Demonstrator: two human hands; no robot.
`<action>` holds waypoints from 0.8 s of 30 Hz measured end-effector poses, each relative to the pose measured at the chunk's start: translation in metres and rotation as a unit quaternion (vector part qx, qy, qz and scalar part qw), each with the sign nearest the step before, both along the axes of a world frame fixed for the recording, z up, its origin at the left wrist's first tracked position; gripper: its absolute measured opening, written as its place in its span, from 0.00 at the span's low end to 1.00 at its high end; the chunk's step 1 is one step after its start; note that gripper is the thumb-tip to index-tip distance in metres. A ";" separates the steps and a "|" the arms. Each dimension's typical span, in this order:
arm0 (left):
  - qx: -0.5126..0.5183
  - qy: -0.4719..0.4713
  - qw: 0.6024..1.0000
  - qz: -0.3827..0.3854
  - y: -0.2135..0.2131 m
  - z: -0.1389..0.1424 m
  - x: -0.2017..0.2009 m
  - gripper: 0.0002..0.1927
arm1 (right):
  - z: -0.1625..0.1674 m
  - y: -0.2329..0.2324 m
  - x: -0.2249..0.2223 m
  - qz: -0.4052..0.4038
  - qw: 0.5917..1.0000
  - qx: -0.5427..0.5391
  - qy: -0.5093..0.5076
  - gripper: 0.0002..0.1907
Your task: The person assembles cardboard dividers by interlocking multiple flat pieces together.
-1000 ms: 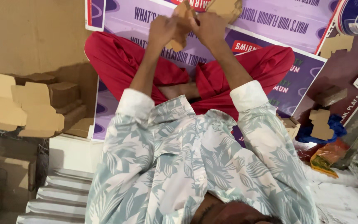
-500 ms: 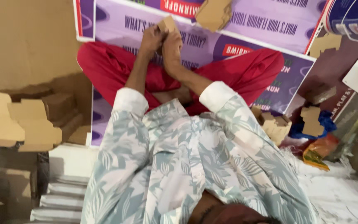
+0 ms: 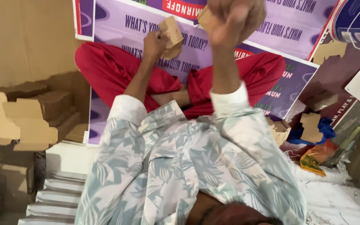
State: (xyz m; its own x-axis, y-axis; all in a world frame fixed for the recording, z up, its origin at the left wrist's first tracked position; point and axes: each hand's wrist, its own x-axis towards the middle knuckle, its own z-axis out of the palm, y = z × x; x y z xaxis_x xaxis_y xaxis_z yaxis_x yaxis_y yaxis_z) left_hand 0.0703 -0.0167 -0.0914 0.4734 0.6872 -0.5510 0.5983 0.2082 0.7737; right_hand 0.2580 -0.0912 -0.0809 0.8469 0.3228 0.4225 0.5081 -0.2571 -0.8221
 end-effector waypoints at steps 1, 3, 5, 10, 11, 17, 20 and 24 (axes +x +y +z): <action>0.010 0.010 1.000 0.000 -0.002 -0.004 -0.001 0.16 | -0.009 0.002 -0.010 -0.019 1.000 0.014 0.013 0.13; 0.118 0.009 0.993 -0.015 -0.006 -0.015 -0.004 0.12 | -0.028 0.018 -0.037 0.074 0.990 -0.061 0.104 0.14; 0.197 0.012 0.980 -0.034 -0.007 -0.024 -0.008 0.09 | -0.028 0.027 -0.057 0.131 0.971 -0.130 0.154 0.15; 0.123 -0.026 0.991 0.045 -0.009 -0.016 0.009 0.14 | -0.029 -0.001 -0.071 0.294 0.939 -0.178 0.016 0.17; 0.075 -0.076 0.992 0.070 -0.015 -0.020 0.015 0.15 | -0.026 -0.008 -0.069 0.299 0.939 -0.170 -0.015 0.18; 0.407 -0.161 0.893 0.102 -0.045 -0.007 0.021 0.35 | -0.027 -0.027 -0.046 0.234 0.902 -0.128 0.339 0.17; 0.224 -0.233 0.926 0.193 -0.030 -0.009 -0.002 0.33 | -0.027 -0.045 -0.039 0.273 0.753 0.114 0.588 0.18; -0.068 -0.297 0.943 0.137 -0.022 -0.001 -0.017 0.20 | -0.021 -0.058 -0.049 0.362 0.682 0.128 0.623 0.22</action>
